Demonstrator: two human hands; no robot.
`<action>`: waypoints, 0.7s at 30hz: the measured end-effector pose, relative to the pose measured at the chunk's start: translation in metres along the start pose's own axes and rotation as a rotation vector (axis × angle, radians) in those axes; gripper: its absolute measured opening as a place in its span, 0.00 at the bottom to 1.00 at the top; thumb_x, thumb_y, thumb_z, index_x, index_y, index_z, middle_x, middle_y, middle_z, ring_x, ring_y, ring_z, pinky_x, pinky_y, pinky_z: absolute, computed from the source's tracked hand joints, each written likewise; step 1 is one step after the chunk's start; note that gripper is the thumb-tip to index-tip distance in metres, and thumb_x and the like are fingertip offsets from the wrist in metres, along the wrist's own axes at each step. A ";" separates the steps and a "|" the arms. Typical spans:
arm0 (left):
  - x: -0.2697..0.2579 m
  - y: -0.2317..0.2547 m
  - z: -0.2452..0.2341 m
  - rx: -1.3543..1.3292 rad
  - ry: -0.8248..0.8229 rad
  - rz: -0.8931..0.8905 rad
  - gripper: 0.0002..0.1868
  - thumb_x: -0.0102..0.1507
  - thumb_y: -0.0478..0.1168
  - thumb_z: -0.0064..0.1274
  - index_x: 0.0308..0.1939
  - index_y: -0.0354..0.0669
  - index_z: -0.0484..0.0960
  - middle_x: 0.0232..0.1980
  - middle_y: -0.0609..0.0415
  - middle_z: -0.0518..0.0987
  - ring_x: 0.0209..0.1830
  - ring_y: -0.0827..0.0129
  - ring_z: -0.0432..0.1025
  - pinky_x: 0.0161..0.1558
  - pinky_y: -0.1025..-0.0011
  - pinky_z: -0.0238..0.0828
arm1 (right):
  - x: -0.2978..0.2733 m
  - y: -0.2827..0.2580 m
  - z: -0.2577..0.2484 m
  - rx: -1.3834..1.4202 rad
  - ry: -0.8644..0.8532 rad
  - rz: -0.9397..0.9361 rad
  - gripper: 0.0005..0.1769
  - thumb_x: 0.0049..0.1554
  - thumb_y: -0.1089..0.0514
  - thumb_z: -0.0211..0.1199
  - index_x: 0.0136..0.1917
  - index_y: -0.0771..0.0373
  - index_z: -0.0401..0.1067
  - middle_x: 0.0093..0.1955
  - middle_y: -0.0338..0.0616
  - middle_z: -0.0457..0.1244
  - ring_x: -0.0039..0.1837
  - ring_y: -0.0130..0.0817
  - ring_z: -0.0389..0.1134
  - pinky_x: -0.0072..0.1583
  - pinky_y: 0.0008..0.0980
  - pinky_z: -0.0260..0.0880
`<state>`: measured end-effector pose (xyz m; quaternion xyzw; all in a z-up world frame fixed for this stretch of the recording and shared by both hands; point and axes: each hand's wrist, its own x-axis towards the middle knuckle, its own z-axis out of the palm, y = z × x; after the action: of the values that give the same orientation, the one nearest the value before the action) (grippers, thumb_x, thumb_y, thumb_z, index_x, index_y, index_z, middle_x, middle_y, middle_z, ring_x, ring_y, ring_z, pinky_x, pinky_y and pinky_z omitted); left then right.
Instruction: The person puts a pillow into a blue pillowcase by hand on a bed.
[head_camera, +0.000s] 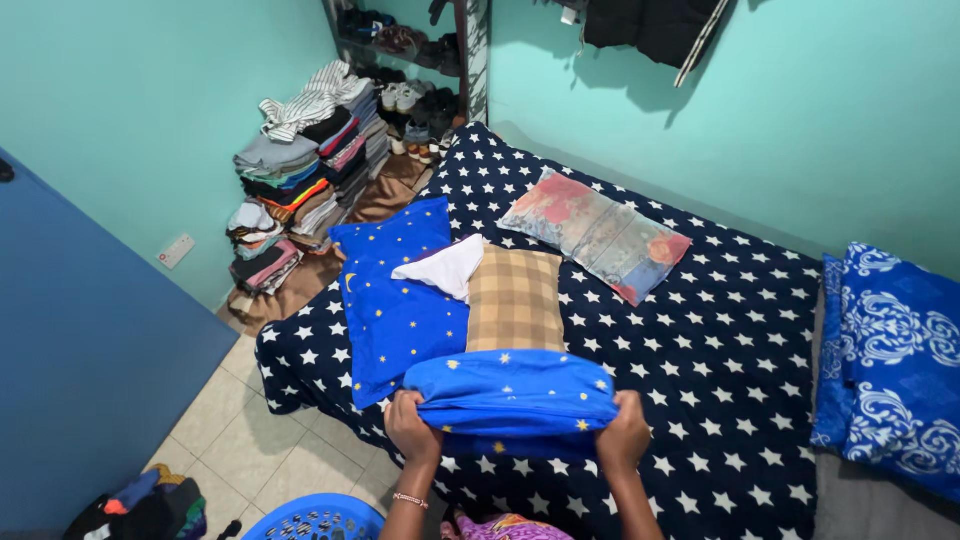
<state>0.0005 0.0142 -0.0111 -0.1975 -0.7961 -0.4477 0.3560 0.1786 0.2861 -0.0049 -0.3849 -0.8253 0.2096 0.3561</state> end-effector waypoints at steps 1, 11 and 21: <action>-0.001 0.002 0.001 0.023 -0.005 0.017 0.11 0.55 0.40 0.58 0.33 0.44 0.70 0.32 0.49 0.72 0.34 0.52 0.70 0.39 0.58 0.61 | 0.000 0.007 0.006 0.103 0.005 0.048 0.10 0.56 0.59 0.60 0.49 0.65 0.65 0.47 0.52 0.69 0.45 0.53 0.72 0.47 0.44 0.70; 0.023 0.021 -0.006 -0.284 0.270 0.011 0.24 0.58 0.45 0.58 0.50 0.35 0.66 0.45 0.45 0.68 0.43 0.56 0.65 0.49 0.64 0.63 | 0.007 -0.038 -0.047 0.574 0.231 -0.272 0.32 0.63 0.57 0.61 0.73 0.71 0.52 0.59 0.56 0.62 0.60 0.40 0.69 0.58 0.38 0.73; -0.033 -0.012 0.053 -0.149 -0.195 -0.501 0.13 0.58 0.35 0.51 0.47 0.40 0.78 0.46 0.46 0.77 0.48 0.46 0.73 0.51 0.58 0.69 | -0.001 0.020 0.008 0.054 0.004 -0.128 0.22 0.45 0.68 0.61 0.55 0.65 0.69 0.50 0.63 0.67 0.48 0.62 0.69 0.46 0.49 0.70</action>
<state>-0.0061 0.0535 -0.0611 -0.0622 -0.8156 -0.5578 0.1406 0.1831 0.2973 -0.0232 -0.3222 -0.8415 0.2076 0.3808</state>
